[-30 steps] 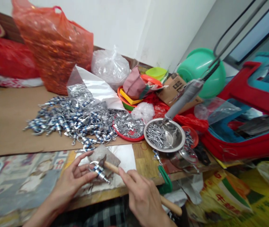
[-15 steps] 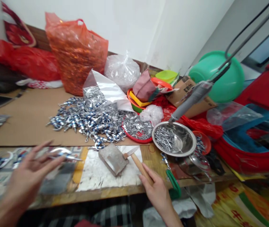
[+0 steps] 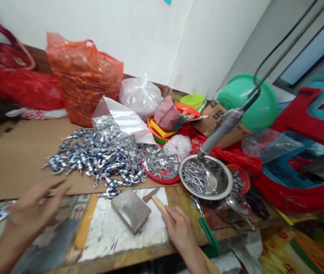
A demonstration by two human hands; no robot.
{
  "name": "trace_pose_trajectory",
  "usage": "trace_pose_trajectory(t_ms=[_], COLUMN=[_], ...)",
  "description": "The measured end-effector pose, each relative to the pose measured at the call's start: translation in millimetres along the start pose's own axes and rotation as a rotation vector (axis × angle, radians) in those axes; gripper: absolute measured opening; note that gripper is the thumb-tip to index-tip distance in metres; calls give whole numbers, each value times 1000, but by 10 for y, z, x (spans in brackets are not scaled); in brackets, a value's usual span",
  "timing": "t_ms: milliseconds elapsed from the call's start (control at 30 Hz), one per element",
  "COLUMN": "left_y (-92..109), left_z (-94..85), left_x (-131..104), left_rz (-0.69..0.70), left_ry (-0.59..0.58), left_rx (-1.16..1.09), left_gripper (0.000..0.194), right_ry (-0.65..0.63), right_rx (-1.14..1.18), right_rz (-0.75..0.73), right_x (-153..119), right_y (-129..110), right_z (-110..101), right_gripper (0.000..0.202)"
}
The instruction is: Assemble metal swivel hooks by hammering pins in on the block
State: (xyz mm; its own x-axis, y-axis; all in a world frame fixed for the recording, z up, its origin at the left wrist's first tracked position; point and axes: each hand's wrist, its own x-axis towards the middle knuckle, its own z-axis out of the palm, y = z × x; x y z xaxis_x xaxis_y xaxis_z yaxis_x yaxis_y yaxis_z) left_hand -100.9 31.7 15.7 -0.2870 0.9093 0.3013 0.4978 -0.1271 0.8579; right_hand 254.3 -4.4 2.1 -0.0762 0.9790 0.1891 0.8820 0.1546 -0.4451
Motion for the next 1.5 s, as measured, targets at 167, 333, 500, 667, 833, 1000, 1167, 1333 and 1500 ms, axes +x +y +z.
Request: trace_pose_trajectory(t_ms=[167, 333, 500, 667, 833, 1000, 1167, 1333, 1500], left_y=[402, 349, 275, 497, 725, 715, 703, 693, 708], left_z=[611, 699, 630, 551, 672, 781, 756, 762, 756], left_x=[178, 317, 277, 95, -214, -365, -404, -474, -512], left_rz=[404, 511, 459, -128, -426, -438, -292, -233, -213], left_ry=[-358, -424, -299, -107, -294, -423, -391, -379, -344], left_rx=[426, 588, 348, -192, -577, -345, -159, -183, -186], left_gripper=[35, 39, 27, 52, 39, 30, 21, 26, 23], right_ry=[8, 63, -10, -71, 16, 112, 38, -50, -49], right_rx=[-51, -156, -253, -301, -280, -160, 99, 498, 532], right_rz=[-89, -56, 57, 104, 100, 58, -70, -289, -329], right_x=[244, 1023, 1801, 1847, 1666, 1537, 1051, 503, 374], right_y=[-161, -67, 137, 56, 19, -43, -514, -988, -1041], right_z=[-51, -51, 40, 208, 159, -31, -39, 17, -28], right_gripper=[23, 33, 27, 28, 17, 21, 16, 14, 17])
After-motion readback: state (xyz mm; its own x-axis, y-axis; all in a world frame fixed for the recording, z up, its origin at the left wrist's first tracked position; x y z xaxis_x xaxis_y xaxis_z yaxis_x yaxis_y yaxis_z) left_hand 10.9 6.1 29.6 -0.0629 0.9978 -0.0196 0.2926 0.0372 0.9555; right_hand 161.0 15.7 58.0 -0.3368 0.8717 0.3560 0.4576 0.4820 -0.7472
